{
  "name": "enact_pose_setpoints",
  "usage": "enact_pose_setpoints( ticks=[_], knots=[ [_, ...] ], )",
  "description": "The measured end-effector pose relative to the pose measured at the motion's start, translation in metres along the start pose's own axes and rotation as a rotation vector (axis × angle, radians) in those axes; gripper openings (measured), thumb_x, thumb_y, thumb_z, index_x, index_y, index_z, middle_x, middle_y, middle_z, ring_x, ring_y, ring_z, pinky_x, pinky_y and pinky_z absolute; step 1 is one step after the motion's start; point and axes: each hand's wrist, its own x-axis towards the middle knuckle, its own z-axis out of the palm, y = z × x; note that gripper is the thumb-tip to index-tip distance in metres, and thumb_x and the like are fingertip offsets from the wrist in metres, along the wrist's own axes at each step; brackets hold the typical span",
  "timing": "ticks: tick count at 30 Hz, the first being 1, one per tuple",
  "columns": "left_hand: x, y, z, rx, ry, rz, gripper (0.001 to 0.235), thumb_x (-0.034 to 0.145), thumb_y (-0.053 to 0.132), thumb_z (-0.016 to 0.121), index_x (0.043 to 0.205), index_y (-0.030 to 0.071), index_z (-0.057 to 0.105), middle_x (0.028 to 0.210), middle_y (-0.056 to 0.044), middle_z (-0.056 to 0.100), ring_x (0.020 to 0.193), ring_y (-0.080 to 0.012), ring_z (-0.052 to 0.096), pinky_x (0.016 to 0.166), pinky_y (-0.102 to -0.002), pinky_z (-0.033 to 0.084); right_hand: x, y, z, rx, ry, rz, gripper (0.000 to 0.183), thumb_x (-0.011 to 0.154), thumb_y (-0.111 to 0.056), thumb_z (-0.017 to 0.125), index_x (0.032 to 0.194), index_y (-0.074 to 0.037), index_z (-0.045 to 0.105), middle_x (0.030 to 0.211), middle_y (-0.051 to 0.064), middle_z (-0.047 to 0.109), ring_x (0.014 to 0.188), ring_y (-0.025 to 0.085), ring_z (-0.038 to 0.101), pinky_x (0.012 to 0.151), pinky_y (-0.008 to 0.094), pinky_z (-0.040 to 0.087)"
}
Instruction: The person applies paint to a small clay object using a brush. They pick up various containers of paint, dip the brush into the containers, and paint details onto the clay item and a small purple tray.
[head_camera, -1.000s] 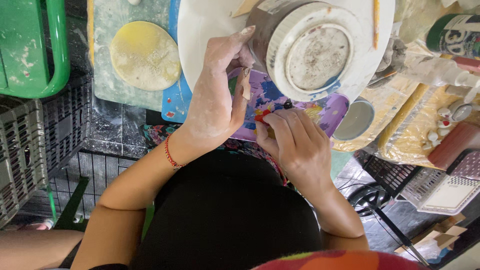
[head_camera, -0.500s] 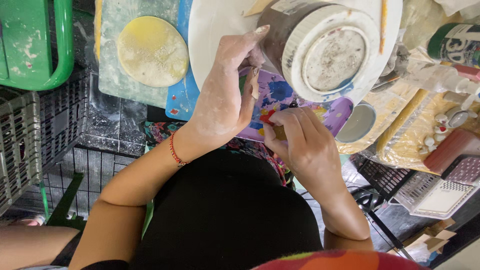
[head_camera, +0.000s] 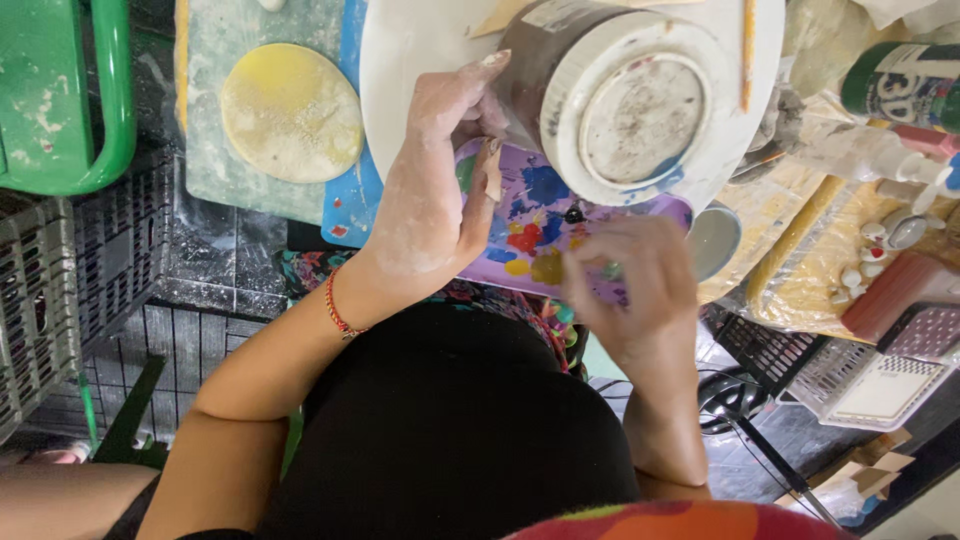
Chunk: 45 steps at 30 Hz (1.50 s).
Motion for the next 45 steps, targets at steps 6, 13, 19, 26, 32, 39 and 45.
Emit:
enact_pose_setpoints(
  ticks=[6,13,19,26,32,39,45],
  knots=[
    [0.003,0.001,-0.002,0.03,-0.025,-0.004,0.067,0.103,-0.02,0.055,0.155,0.009,0.024,0.124,-0.009,0.043,0.115,-0.0159,0.054,0.107,-0.025,0.052,-0.024,0.014,-0.004,-0.248,0.127,0.189,0.016,0.099,-0.006,0.081,0.111,-0.01,0.072,0.113,0.007,0.058,0.113,0.029,0.049,0.103,0.04,0.04],
    [0.006,0.002,0.0,-0.069,-0.052,-0.095,0.059,0.109,-0.014,0.053,0.155,0.006,0.021,0.125,-0.009,0.041,0.115,-0.0149,0.053,0.104,-0.025,0.053,-0.045,0.026,0.003,-0.414,0.196,0.261,0.019,0.106,-0.02,0.081,0.125,-0.018,0.079,0.122,0.005,0.056,0.116,0.027,0.042,0.105,0.041,0.033],
    [0.008,0.002,-0.001,0.046,-0.052,-0.055,0.056,0.107,-0.012,0.053,0.153,0.006,0.027,0.124,-0.008,0.044,0.112,-0.0138,0.054,0.099,-0.024,0.051,-0.052,0.019,0.005,-0.473,-0.008,0.275,0.04,0.097,-0.035,0.081,0.136,-0.025,0.075,0.124,0.009,0.05,0.115,0.032,0.038,0.108,0.048,0.03],
    [0.009,-0.001,0.0,0.017,-0.058,-0.053,0.059,0.103,-0.015,0.05,0.154,0.006,0.03,0.122,-0.007,0.044,0.105,-0.0125,0.052,0.097,-0.024,0.05,-0.048,0.021,-0.001,-0.309,-0.065,0.273,0.047,0.093,-0.036,0.081,0.139,-0.028,0.072,0.13,0.012,0.048,0.12,0.034,0.041,0.111,0.045,0.034],
    [0.007,-0.001,0.002,0.018,-0.041,-0.055,0.056,0.106,-0.013,0.052,0.154,0.006,0.029,0.123,-0.007,0.045,0.106,-0.0128,0.053,0.099,-0.024,0.049,-0.046,0.024,0.003,-0.29,0.013,0.24,0.044,0.093,-0.024,0.084,0.135,-0.02,0.073,0.121,0.008,0.051,0.116,0.029,0.044,0.109,0.046,0.034],
    [0.008,-0.001,0.002,0.03,-0.049,-0.054,0.058,0.104,-0.013,0.05,0.154,0.007,0.03,0.122,-0.006,0.046,0.105,-0.0125,0.054,0.098,-0.024,0.051,-0.042,0.024,0.003,-0.255,0.016,0.189,0.041,0.091,-0.022,0.083,0.13,-0.019,0.073,0.121,0.01,0.052,0.113,0.028,0.046,0.106,0.044,0.034],
    [0.007,0.0,0.001,0.02,-0.046,-0.065,0.062,0.101,-0.016,0.05,0.155,0.008,0.03,0.123,-0.007,0.046,0.107,-0.0131,0.054,0.098,-0.025,0.051,-0.04,0.024,0.003,-0.225,0.098,0.235,0.034,0.095,-0.016,0.083,0.128,-0.014,0.072,0.122,0.008,0.052,0.112,0.029,0.045,0.105,0.042,0.035]
  ],
)
